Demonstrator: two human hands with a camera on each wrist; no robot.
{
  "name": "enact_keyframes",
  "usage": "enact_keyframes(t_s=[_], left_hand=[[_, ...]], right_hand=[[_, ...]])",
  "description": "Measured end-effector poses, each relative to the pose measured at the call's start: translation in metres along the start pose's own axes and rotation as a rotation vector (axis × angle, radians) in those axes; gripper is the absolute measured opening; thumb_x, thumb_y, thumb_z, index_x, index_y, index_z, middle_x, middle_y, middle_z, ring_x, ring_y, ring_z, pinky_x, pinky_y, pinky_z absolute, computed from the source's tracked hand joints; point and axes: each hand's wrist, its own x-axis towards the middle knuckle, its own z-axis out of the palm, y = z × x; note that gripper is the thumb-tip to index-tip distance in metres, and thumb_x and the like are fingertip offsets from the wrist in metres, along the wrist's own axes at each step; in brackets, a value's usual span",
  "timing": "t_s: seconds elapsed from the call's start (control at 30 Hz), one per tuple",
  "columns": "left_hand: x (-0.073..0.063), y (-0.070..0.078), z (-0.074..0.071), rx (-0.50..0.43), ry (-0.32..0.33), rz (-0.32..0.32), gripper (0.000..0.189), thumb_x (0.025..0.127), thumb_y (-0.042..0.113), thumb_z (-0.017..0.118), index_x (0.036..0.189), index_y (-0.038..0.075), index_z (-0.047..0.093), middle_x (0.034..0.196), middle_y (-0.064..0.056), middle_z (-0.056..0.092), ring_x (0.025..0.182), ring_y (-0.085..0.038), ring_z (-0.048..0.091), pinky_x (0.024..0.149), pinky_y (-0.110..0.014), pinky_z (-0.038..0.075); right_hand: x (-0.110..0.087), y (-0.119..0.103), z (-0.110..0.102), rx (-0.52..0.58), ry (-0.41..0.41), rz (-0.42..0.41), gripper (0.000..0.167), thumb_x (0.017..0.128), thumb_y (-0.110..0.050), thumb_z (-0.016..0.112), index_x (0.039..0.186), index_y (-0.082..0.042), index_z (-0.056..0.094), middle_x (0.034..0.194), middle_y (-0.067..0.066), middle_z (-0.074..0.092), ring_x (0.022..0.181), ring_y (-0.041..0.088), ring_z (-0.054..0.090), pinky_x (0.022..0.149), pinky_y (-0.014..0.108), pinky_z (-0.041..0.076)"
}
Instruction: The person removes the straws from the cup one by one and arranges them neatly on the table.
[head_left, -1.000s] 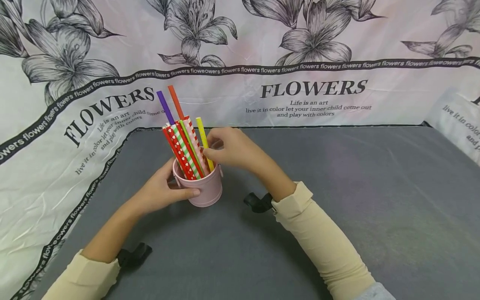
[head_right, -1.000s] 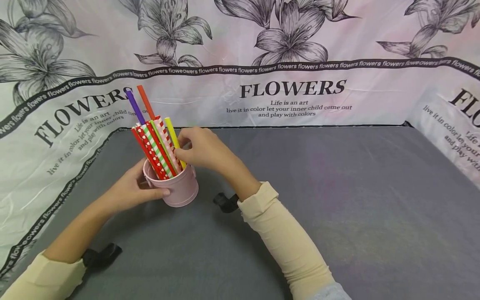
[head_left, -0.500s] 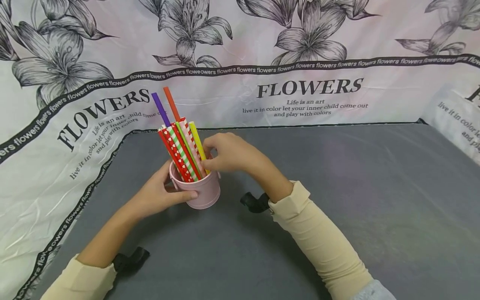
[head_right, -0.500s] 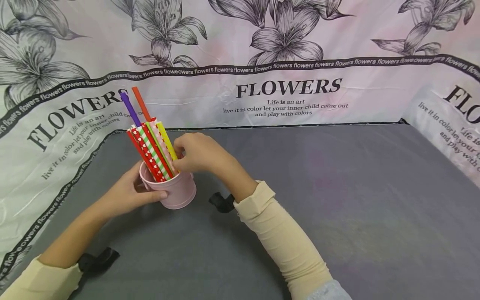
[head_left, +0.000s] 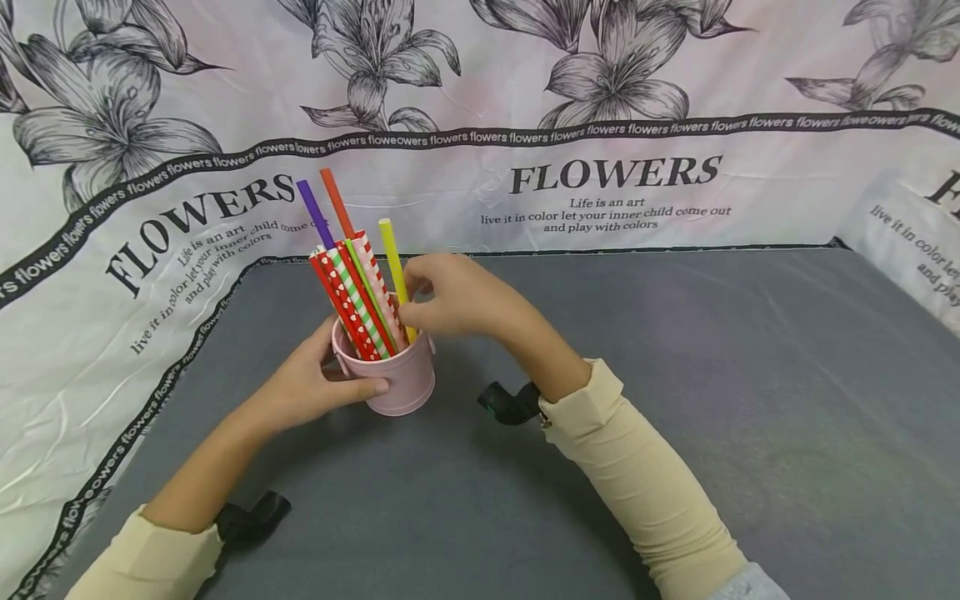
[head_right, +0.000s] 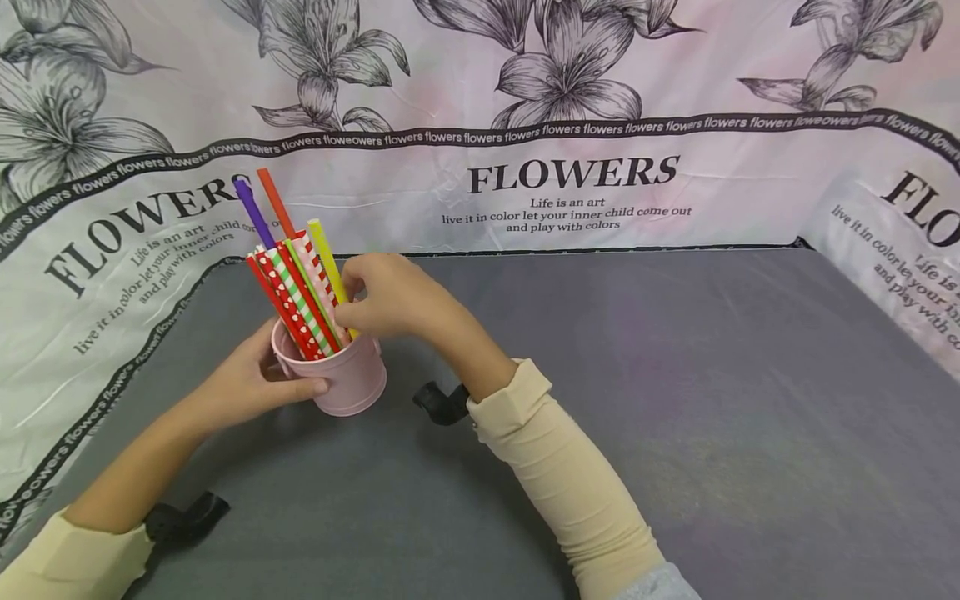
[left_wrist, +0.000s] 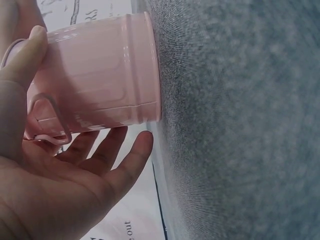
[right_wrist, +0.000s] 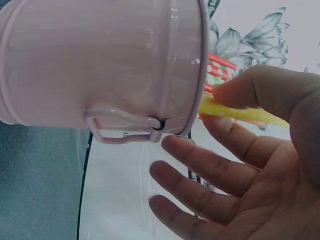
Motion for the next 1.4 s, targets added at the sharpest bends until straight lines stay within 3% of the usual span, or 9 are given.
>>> enact_keyframes(t_s=[0.17,0.33,0.57,0.77,0.97,1.4], left_hand=[[0.0,0.002,0.0,0.001,0.003,-0.011,0.082,0.083,0.014,0.083,0.149,0.014,0.035,0.137,-0.005,0.053,0.122,-0.024,0.053,0.095,-0.048,0.052],[0.0,0.002,-0.001,-0.002,0.004,-0.008,0.082,0.083,0.015,0.083,0.149,0.015,0.035,0.137,-0.004,0.052,0.122,-0.025,0.052,0.094,-0.049,0.052],[0.0,0.001,0.0,-0.018,-0.011,0.014,0.08,0.084,0.013,0.082,0.148,0.014,0.035,0.136,-0.005,0.054,0.12,-0.025,0.055,0.091,-0.042,0.055],[-0.001,0.002,0.0,0.0,0.0,-0.006,0.08,0.083,0.015,0.082,0.148,0.015,0.035,0.136,-0.004,0.053,0.122,-0.026,0.053,0.092,-0.044,0.054],[-0.002,0.003,0.001,-0.007,-0.001,-0.007,0.079,0.083,0.015,0.082,0.148,0.015,0.036,0.136,-0.004,0.052,0.122,-0.026,0.052,0.093,-0.045,0.053],[-0.002,0.002,0.0,-0.026,-0.008,0.017,0.079,0.084,0.013,0.081,0.148,0.014,0.036,0.137,-0.004,0.052,0.123,-0.025,0.052,0.093,-0.042,0.053]], right_hand=[[-0.003,-0.002,-0.005,0.079,0.027,0.056,0.015,0.093,-0.022,0.068,0.096,-0.008,0.064,0.104,0.004,0.069,0.098,0.021,0.062,0.08,0.036,0.054],[-0.006,-0.002,-0.01,0.186,0.088,0.055,0.012,0.091,-0.013,0.061,0.102,-0.009,0.06,0.106,0.004,0.069,0.098,0.017,0.065,0.077,0.035,0.053],[-0.01,-0.003,-0.013,0.354,0.251,-0.05,0.015,0.097,-0.011,0.053,0.111,-0.007,0.051,0.091,0.004,0.072,0.086,0.019,0.066,0.067,0.036,0.046],[-0.011,0.0,-0.019,0.489,0.427,-0.152,0.019,0.102,-0.009,0.053,0.12,-0.005,0.051,0.082,0.012,0.067,0.074,0.026,0.061,0.068,0.034,0.051],[-0.011,0.01,-0.03,0.471,0.487,-0.097,0.026,0.102,-0.01,0.057,0.127,-0.004,0.053,0.084,0.014,0.066,0.071,0.03,0.059,0.06,0.034,0.053],[-0.009,0.041,-0.047,0.337,0.569,0.093,0.036,0.1,-0.012,0.063,0.136,-0.006,0.059,0.089,0.014,0.065,0.074,0.024,0.063,0.063,0.038,0.059]])
